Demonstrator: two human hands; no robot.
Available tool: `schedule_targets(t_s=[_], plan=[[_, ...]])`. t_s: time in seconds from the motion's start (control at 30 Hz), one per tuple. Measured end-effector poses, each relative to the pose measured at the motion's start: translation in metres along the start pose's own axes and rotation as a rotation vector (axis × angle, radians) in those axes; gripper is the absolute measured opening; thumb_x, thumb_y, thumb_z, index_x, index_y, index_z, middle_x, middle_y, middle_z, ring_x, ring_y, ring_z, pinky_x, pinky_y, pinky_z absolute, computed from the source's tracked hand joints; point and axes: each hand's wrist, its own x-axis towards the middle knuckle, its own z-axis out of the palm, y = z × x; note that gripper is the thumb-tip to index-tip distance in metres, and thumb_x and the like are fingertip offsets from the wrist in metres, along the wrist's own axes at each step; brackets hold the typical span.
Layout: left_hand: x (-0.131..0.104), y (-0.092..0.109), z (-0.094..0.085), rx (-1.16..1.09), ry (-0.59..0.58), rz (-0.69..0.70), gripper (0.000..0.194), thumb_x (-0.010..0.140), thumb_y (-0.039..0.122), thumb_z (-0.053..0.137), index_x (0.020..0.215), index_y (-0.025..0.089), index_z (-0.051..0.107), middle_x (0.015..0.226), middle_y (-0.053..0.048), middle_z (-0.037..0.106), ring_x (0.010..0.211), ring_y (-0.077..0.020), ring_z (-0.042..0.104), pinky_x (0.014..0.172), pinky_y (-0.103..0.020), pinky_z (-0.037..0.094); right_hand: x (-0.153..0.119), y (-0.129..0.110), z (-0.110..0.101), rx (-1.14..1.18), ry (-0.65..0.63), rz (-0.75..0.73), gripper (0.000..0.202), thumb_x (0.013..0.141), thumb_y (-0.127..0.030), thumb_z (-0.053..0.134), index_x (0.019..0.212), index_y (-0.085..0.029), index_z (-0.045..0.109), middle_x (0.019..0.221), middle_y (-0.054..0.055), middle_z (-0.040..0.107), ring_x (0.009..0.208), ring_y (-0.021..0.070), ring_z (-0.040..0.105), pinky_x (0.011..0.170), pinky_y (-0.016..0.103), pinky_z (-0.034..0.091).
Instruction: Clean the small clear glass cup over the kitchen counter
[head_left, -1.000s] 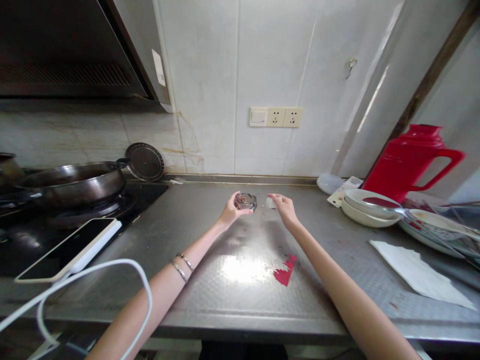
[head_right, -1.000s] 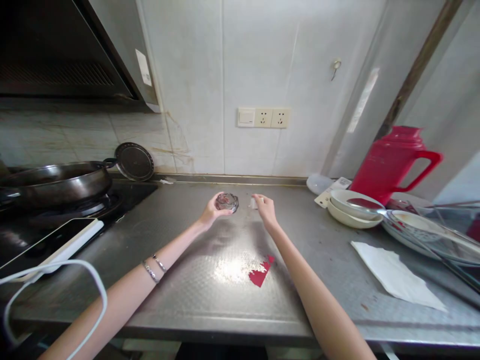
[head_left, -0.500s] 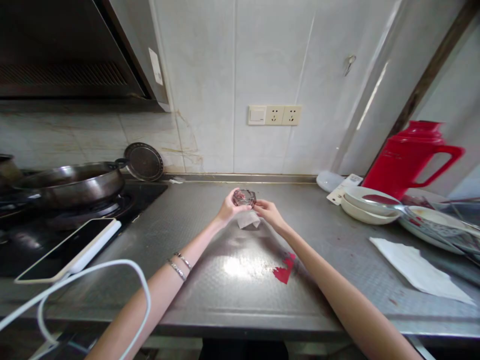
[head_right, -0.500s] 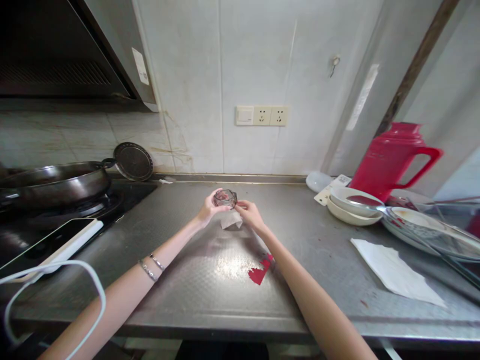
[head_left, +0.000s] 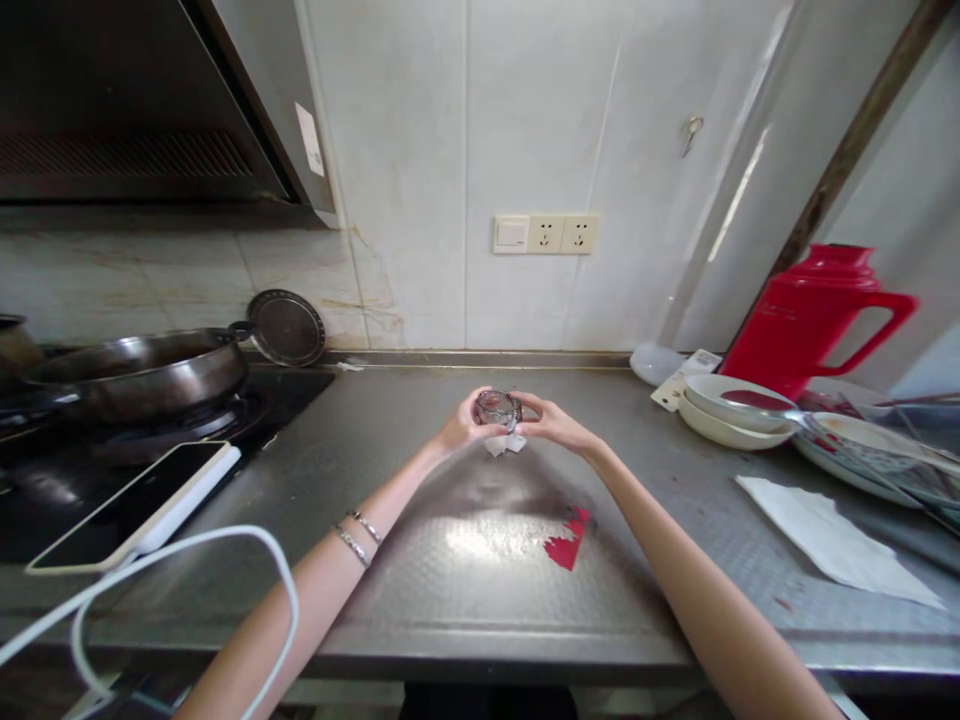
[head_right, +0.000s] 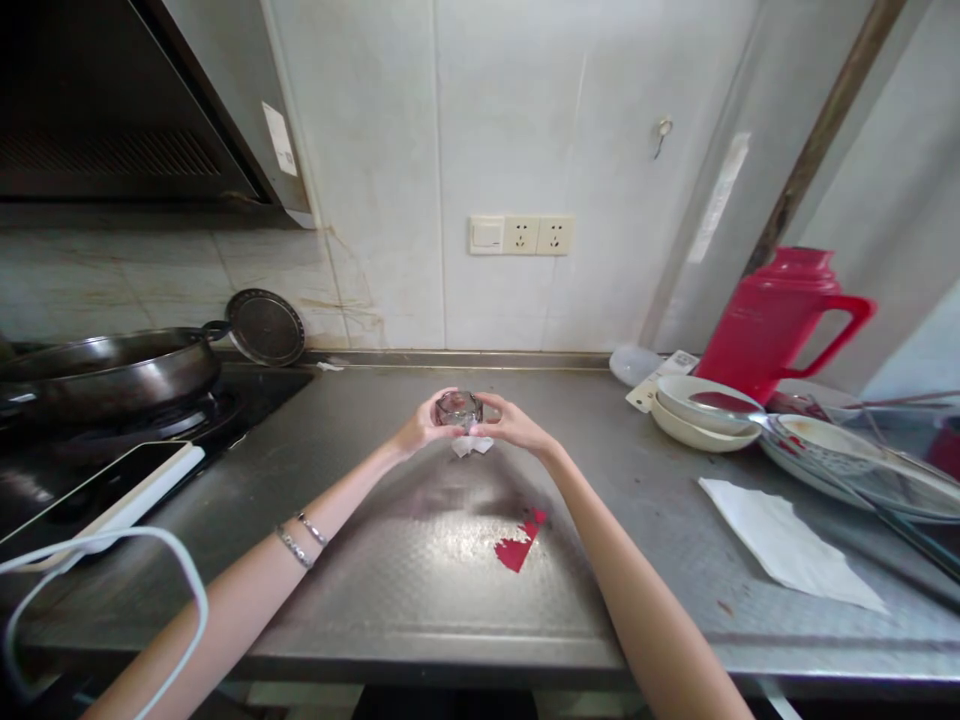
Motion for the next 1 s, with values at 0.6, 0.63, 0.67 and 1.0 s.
schedule_targets(t_s=[0.6, 0.63, 0.67, 1.0], plan=[[0.0, -0.001, -0.009, 0.073, -0.205, -0.129, 0.107, 0.046, 0.019, 0.089, 0.139, 0.014, 0.036, 0.127, -0.019, 0.056, 0.117, -0.0281, 0.055, 0.105, -0.047, 0.035, -0.002, -0.013, 0.007, -0.077, -0.033, -0.076, 0.058, 0.056, -0.037, 0.084, 0.108, -0.017, 0.067, 0.108, 0.008, 0.069, 0.101, 0.0276, 0.064, 0.092, 0.041, 0.049], [0.0, 0.0, -0.011, 0.078, -0.215, -0.135, 0.108, 0.046, 0.018, 0.089, 0.14, 0.014, 0.036, 0.128, -0.019, 0.056, 0.119, -0.0288, 0.054, 0.106, -0.048, 0.034, -0.002, -0.012, 0.008, -0.101, -0.014, -0.073, 0.057, 0.055, -0.037, 0.084, 0.106, -0.017, 0.068, 0.106, 0.008, 0.069, 0.1, 0.0275, 0.064, 0.092, 0.042, 0.049], [0.001, 0.0, -0.014, 0.087, -0.227, -0.139, 0.108, 0.046, 0.017, 0.089, 0.14, 0.014, 0.036, 0.129, -0.02, 0.056, 0.121, -0.0291, 0.052, 0.107, -0.048, 0.033, -0.002, -0.011, 0.009, -0.127, 0.008, -0.07, 0.058, 0.054, -0.036, 0.085, 0.105, -0.016, 0.068, 0.105, 0.008, 0.069, 0.1, 0.0273, 0.064, 0.092, 0.042, 0.048], [0.001, 0.014, -0.022, 0.287, -0.346, -0.055, 0.075, 0.051, 0.016, 0.086, 0.12, 0.016, 0.056, 0.121, -0.015, 0.062, 0.111, -0.0251, 0.058, 0.102, -0.043, 0.039, 0.0, -0.005, 0.014, -0.229, 0.057, -0.162, 0.061, 0.058, -0.038, 0.083, 0.112, -0.017, 0.064, 0.107, 0.008, 0.065, 0.103, 0.0234, 0.061, 0.095, 0.038, 0.046]])
